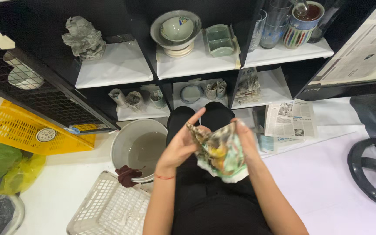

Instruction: The person sits on the floor and wraps small ceramic dishes in newspaper. They pick up each dish, fold a sheet of newspaper around it, and place the wrapped item on a shelf. The process is repeated for multiple dishes.

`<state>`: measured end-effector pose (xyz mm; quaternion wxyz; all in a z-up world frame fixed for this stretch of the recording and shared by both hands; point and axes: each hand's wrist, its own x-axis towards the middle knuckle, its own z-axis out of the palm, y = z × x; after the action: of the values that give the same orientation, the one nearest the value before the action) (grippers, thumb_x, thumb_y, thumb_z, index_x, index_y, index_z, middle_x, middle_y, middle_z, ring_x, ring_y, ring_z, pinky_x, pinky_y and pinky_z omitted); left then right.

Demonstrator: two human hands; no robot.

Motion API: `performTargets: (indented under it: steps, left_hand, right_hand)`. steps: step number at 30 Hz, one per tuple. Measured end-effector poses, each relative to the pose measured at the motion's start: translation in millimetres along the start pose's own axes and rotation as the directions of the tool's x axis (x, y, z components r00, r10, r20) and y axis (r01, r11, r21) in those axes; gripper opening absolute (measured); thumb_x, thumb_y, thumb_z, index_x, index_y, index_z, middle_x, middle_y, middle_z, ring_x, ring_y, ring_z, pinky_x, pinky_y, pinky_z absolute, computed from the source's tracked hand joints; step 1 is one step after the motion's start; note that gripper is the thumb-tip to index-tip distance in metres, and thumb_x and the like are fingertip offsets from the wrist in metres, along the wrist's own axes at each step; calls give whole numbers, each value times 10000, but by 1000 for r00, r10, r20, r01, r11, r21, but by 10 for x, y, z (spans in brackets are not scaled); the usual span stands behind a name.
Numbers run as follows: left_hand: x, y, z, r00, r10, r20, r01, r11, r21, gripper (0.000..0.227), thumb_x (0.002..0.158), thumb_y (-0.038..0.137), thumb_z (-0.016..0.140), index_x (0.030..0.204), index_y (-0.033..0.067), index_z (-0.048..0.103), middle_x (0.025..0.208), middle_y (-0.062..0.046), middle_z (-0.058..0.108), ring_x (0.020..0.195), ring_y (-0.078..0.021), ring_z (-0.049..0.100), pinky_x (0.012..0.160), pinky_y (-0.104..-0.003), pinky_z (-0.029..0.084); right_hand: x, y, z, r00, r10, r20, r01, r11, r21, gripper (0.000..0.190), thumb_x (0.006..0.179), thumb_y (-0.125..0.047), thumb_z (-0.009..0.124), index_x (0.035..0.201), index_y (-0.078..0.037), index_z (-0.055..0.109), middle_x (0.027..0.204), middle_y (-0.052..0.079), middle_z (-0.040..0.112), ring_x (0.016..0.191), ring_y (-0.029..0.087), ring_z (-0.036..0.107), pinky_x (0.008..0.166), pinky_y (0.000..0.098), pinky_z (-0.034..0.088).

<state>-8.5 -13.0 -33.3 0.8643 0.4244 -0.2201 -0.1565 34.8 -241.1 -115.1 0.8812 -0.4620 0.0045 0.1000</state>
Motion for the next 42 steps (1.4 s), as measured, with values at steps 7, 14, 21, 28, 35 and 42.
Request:
performTargets:
  steps: [7, 14, 21, 28, 35, 42]
  left_hand:
    - [238, -616, -23, 962, 20, -272, -44, 996, -83, 497, 1079, 79, 586, 1557, 2, 474, 1064, -1, 622, 963, -85, 626, 840, -234, 528]
    - [253, -904, -108, 979, -80, -188, 69, 995, -65, 644, 1035, 135, 583, 1617, 113, 309, 1386, -65, 591, 1246, -156, 604, 1047, -298, 514]
    - [268, -1140, -301, 958, -97, -268, 77, 993, -86, 690, 983, 111, 610, 1595, 167, 296, 1391, -90, 587, 1236, -184, 607, 1043, -346, 514]
    - [258, -1146, -24, 884, 102, -457, 134, 880, 456, 284, 1152, 229, 474, 1273, 32, 640, 890, -76, 678, 735, -91, 569, 644, -271, 479]
    - [500, -1156, 237, 849, 302, -434, 155, 642, 751, 218, 1016, 200, 669, 969, -3, 606, 680, -123, 703, 583, -169, 685, 522, -314, 510]
    - [861, -1183, -127, 986, 136, -100, 39, 389, 920, 248, 979, 264, 707, 956, 21, 663, 715, -180, 692, 647, -300, 696, 544, -368, 503]
  right_hand:
    - [-188, 198, 356, 974, -223, 27, 223, 940, -260, 243, 1124, -253, 578, 1008, -40, 597, 859, 12, 648, 738, 61, 571, 654, 231, 483]
    - [-259, -46, 524, 834, -538, 125, 451, 531, -717, 248, 1043, -233, 619, 1105, 5, 591, 980, 65, 644, 919, 125, 594, 818, 290, 479]
    - [-202, 10, 449, 940, -339, -32, 248, 745, -619, 227, 1033, -220, 686, 1006, 2, 643, 899, 74, 644, 842, 91, 558, 741, 281, 490]
    - [-86, 59, 153, 733, -660, -162, 407, 617, -673, 234, 1070, -228, 598, 991, -16, 541, 842, 1, 625, 774, 61, 526, 681, 242, 464]
    - [43, 72, -167, 629, -728, -273, 412, 610, -677, 367, 1200, -264, 396, 945, -31, 520, 819, 31, 520, 772, 96, 458, 709, 285, 435]
    - [-17, -437, -354, 619, -769, 161, 580, 309, -753, 378, 1114, -257, 561, 1171, 97, 439, 1075, 197, 599, 1000, 275, 608, 831, 406, 515]
